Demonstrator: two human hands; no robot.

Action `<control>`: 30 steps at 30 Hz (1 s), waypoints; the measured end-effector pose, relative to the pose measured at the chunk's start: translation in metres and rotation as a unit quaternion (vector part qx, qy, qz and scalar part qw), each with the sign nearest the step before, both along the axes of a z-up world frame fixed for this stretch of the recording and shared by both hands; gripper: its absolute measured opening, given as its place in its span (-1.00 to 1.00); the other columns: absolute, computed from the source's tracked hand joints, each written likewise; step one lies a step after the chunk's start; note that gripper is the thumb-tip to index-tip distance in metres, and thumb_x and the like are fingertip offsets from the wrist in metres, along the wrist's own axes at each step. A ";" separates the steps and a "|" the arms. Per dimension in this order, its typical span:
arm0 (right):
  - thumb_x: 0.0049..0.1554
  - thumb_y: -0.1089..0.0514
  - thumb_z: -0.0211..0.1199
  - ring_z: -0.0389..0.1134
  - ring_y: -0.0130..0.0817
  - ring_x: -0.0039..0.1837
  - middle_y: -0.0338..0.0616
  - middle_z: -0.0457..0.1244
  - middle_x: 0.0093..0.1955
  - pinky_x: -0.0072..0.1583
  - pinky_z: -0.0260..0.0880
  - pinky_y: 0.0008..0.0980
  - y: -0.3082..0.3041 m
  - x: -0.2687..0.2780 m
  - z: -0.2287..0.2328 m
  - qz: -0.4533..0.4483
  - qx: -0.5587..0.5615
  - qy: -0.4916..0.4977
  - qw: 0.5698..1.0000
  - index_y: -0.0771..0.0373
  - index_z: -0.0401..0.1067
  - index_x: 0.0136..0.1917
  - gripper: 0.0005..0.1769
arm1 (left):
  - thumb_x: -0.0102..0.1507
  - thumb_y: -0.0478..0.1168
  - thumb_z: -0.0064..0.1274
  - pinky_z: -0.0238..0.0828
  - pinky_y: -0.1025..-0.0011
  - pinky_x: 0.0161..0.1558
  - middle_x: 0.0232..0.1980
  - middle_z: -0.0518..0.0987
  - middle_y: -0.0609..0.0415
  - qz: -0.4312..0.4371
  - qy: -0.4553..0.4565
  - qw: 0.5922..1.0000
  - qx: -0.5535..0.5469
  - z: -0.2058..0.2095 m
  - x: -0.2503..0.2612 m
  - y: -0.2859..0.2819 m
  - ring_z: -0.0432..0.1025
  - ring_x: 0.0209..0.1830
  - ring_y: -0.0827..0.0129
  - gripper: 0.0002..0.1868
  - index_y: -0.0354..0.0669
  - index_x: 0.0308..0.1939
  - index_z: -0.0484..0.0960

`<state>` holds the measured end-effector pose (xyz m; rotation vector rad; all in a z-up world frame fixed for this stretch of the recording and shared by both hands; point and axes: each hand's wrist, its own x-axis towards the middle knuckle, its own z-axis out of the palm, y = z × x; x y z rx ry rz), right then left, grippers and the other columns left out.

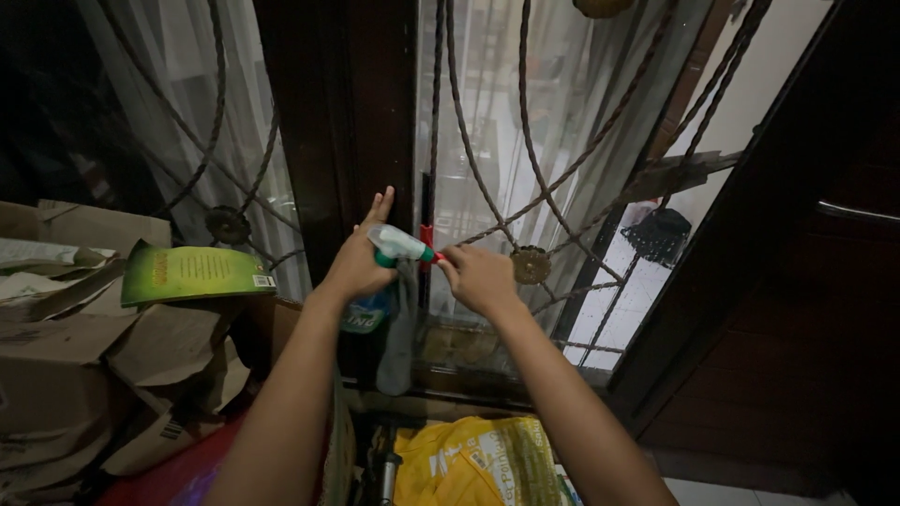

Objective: The person is cleaning a glass window using a spray bottle, a squeegee, and a cloth.

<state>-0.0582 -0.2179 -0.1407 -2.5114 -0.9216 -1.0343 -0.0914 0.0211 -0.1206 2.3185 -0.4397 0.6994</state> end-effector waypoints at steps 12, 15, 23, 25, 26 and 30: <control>0.23 -0.21 0.15 0.44 -0.16 -0.10 -0.22 0.41 -0.17 -0.14 0.37 -0.15 -0.022 -0.013 0.011 -0.006 0.021 0.041 0.999 -0.01 0.58 0.02 -0.66 | -0.16 -0.37 0.14 0.31 0.09 0.27 0.70 -0.06 -0.04 -0.006 0.033 0.999 -0.026 0.010 -0.012 -0.003 0.23 0.49 -0.10 0.34 0.39 0.63 -0.18; 0.22 -0.19 0.14 0.44 -0.15 -0.11 -0.21 0.40 -0.19 -0.17 0.35 -0.12 -0.027 -0.017 0.015 -0.024 0.005 0.044 0.999 -0.02 0.57 0.03 -0.68 | -0.15 -0.37 0.12 0.38 0.10 0.23 0.72 -0.08 0.02 0.018 0.075 0.996 -0.033 0.018 -0.019 -0.008 0.26 0.47 -0.08 0.34 0.44 0.62 -0.20; 0.23 -0.20 0.16 0.44 -0.14 -0.12 -0.21 0.39 -0.21 -0.16 0.36 -0.13 -0.041 -0.015 0.010 -0.036 0.003 0.036 0.999 -0.02 0.57 0.00 -0.68 | -0.14 -0.35 0.19 0.02 -0.04 0.45 0.68 -0.06 -0.09 0.010 0.035 0.999 0.002 0.008 -0.008 -0.002 0.13 0.55 -0.08 0.35 0.36 0.63 -0.22; 0.22 -0.20 0.16 0.44 -0.14 -0.12 -0.20 0.39 -0.22 -0.16 0.36 -0.13 -0.043 -0.015 0.010 -0.039 0.007 0.048 0.998 -0.01 0.58 0.00 -0.68 | -0.15 -0.36 0.16 0.03 -0.03 0.45 0.67 -0.05 -0.10 0.001 0.035 0.999 -0.006 0.006 -0.005 0.000 0.11 0.57 -0.05 0.35 0.35 0.63 -0.22; 0.21 -0.19 0.16 0.44 -0.13 -0.12 -0.20 0.40 -0.20 -0.16 0.37 -0.12 -0.046 -0.014 0.009 -0.027 0.016 0.032 0.999 0.01 0.58 0.00 -0.68 | -0.14 -0.37 0.15 0.01 -0.04 0.45 0.67 -0.01 -0.10 -0.006 0.018 1.000 0.004 0.003 -0.003 0.002 0.07 0.61 -0.04 0.34 0.32 0.64 -0.20; 0.21 -0.16 0.16 0.44 -0.11 -0.11 -0.19 0.41 -0.18 -0.13 0.38 -0.11 -0.053 -0.009 0.003 -0.022 0.026 0.017 0.999 0.03 0.58 -0.01 -0.68 | -0.12 -0.36 0.16 -0.01 -0.06 0.45 0.67 0.03 -0.10 -0.008 0.012 1.000 0.017 0.002 -0.001 0.002 0.03 0.64 0.00 0.31 0.28 0.63 -0.17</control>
